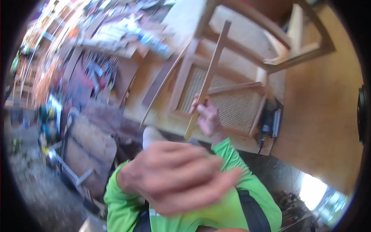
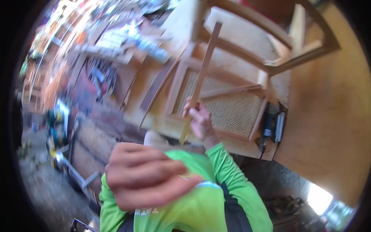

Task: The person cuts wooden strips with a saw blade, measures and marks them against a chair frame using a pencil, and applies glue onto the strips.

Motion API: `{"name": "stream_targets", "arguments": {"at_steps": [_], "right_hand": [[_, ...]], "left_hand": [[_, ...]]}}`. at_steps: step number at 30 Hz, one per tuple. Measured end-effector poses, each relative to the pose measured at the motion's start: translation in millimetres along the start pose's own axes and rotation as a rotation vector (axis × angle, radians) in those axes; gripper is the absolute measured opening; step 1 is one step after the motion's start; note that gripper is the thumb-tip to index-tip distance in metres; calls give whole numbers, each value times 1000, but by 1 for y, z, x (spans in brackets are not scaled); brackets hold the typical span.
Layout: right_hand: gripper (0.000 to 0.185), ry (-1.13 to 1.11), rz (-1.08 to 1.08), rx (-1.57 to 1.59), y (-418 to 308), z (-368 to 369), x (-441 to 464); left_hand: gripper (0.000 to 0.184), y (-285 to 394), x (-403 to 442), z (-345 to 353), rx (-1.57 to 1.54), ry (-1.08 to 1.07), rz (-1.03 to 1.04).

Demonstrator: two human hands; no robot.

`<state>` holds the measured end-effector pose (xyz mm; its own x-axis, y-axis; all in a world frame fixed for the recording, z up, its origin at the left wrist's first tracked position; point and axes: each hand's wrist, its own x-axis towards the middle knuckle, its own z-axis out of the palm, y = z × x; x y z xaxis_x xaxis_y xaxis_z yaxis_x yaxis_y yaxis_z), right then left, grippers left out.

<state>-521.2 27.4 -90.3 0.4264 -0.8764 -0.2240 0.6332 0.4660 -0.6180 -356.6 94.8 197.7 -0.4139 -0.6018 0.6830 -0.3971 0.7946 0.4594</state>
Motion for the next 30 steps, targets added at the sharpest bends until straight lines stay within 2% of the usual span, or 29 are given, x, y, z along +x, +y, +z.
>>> {"name": "stream_targets", "arguments": {"at_steps": [1,2,3,5,7,9,10,13,14,16,17,19,20,21,23,25,27,28,29,30], "right_hand": [[37,-18,-43,15,1,-6,1],[39,-27,-69,35,3,-9,-6],[39,-9,-122,30,-1,-7,-12],[38,-3,-131,67,-9,-3,-23],[34,8,-237,74,-18,-4,-36],[30,40,-324,113,-18,-2,-55],[27,72,-353,170,-22,-4,-62],[21,137,-415,251,-38,-17,-80],[20,151,-424,263,-36,-26,-87],[22,160,-469,293,-30,-41,-99],[22,195,-483,323,-25,-41,-113],[27,380,-329,308,-38,-35,-131],[30,426,-176,152,-25,-50,-146],[30,434,-185,160,-21,-52,-166],[21,662,-283,-974,-23,-46,-203],[18,889,-636,-1408,-54,-31,-231],[14,1181,-562,-1270,-67,-30,-262],[13,1154,-490,-1014,-49,-56,-280],[13,1160,-493,-1011,-35,-65,-282],[15,1086,-292,-690,-22,-70,-286]], "left_hand": [[23,-9,-5,-3,-57,15,-102],[38,-24,-18,-13,-129,-73,-198],[37,-33,-21,4,-179,116,-235],[21,-39,-20,12,-211,172,-400],[19,-65,-32,33,-193,186,-640],[19,-106,-43,55,-9,-80,-583],[25,-118,-56,69,-85,-196,-662],[31,-126,-76,123,57,-360,-390],[31,-127,-74,134,48,-391,-373],[31,-127,-73,153,-37,-633,-402],[31,-124,-77,159,-50,-679,-396],[29,-128,-78,175,-21,-716,-369],[29,-131,-78,183,-26,-728,-355],[28,-134,-81,187,10,-697,-317],[26,-140,-86,195,46,-676,-285],[32,-146,-84,202,57,-675,-194],[32,-148,-84,211,28,-689,-164],[30,-147,-83,217,33,-674,-141],[28,-142,-84,223,35,-659,-124],[24,-136,-84,228,-40,-668,-156]]}}
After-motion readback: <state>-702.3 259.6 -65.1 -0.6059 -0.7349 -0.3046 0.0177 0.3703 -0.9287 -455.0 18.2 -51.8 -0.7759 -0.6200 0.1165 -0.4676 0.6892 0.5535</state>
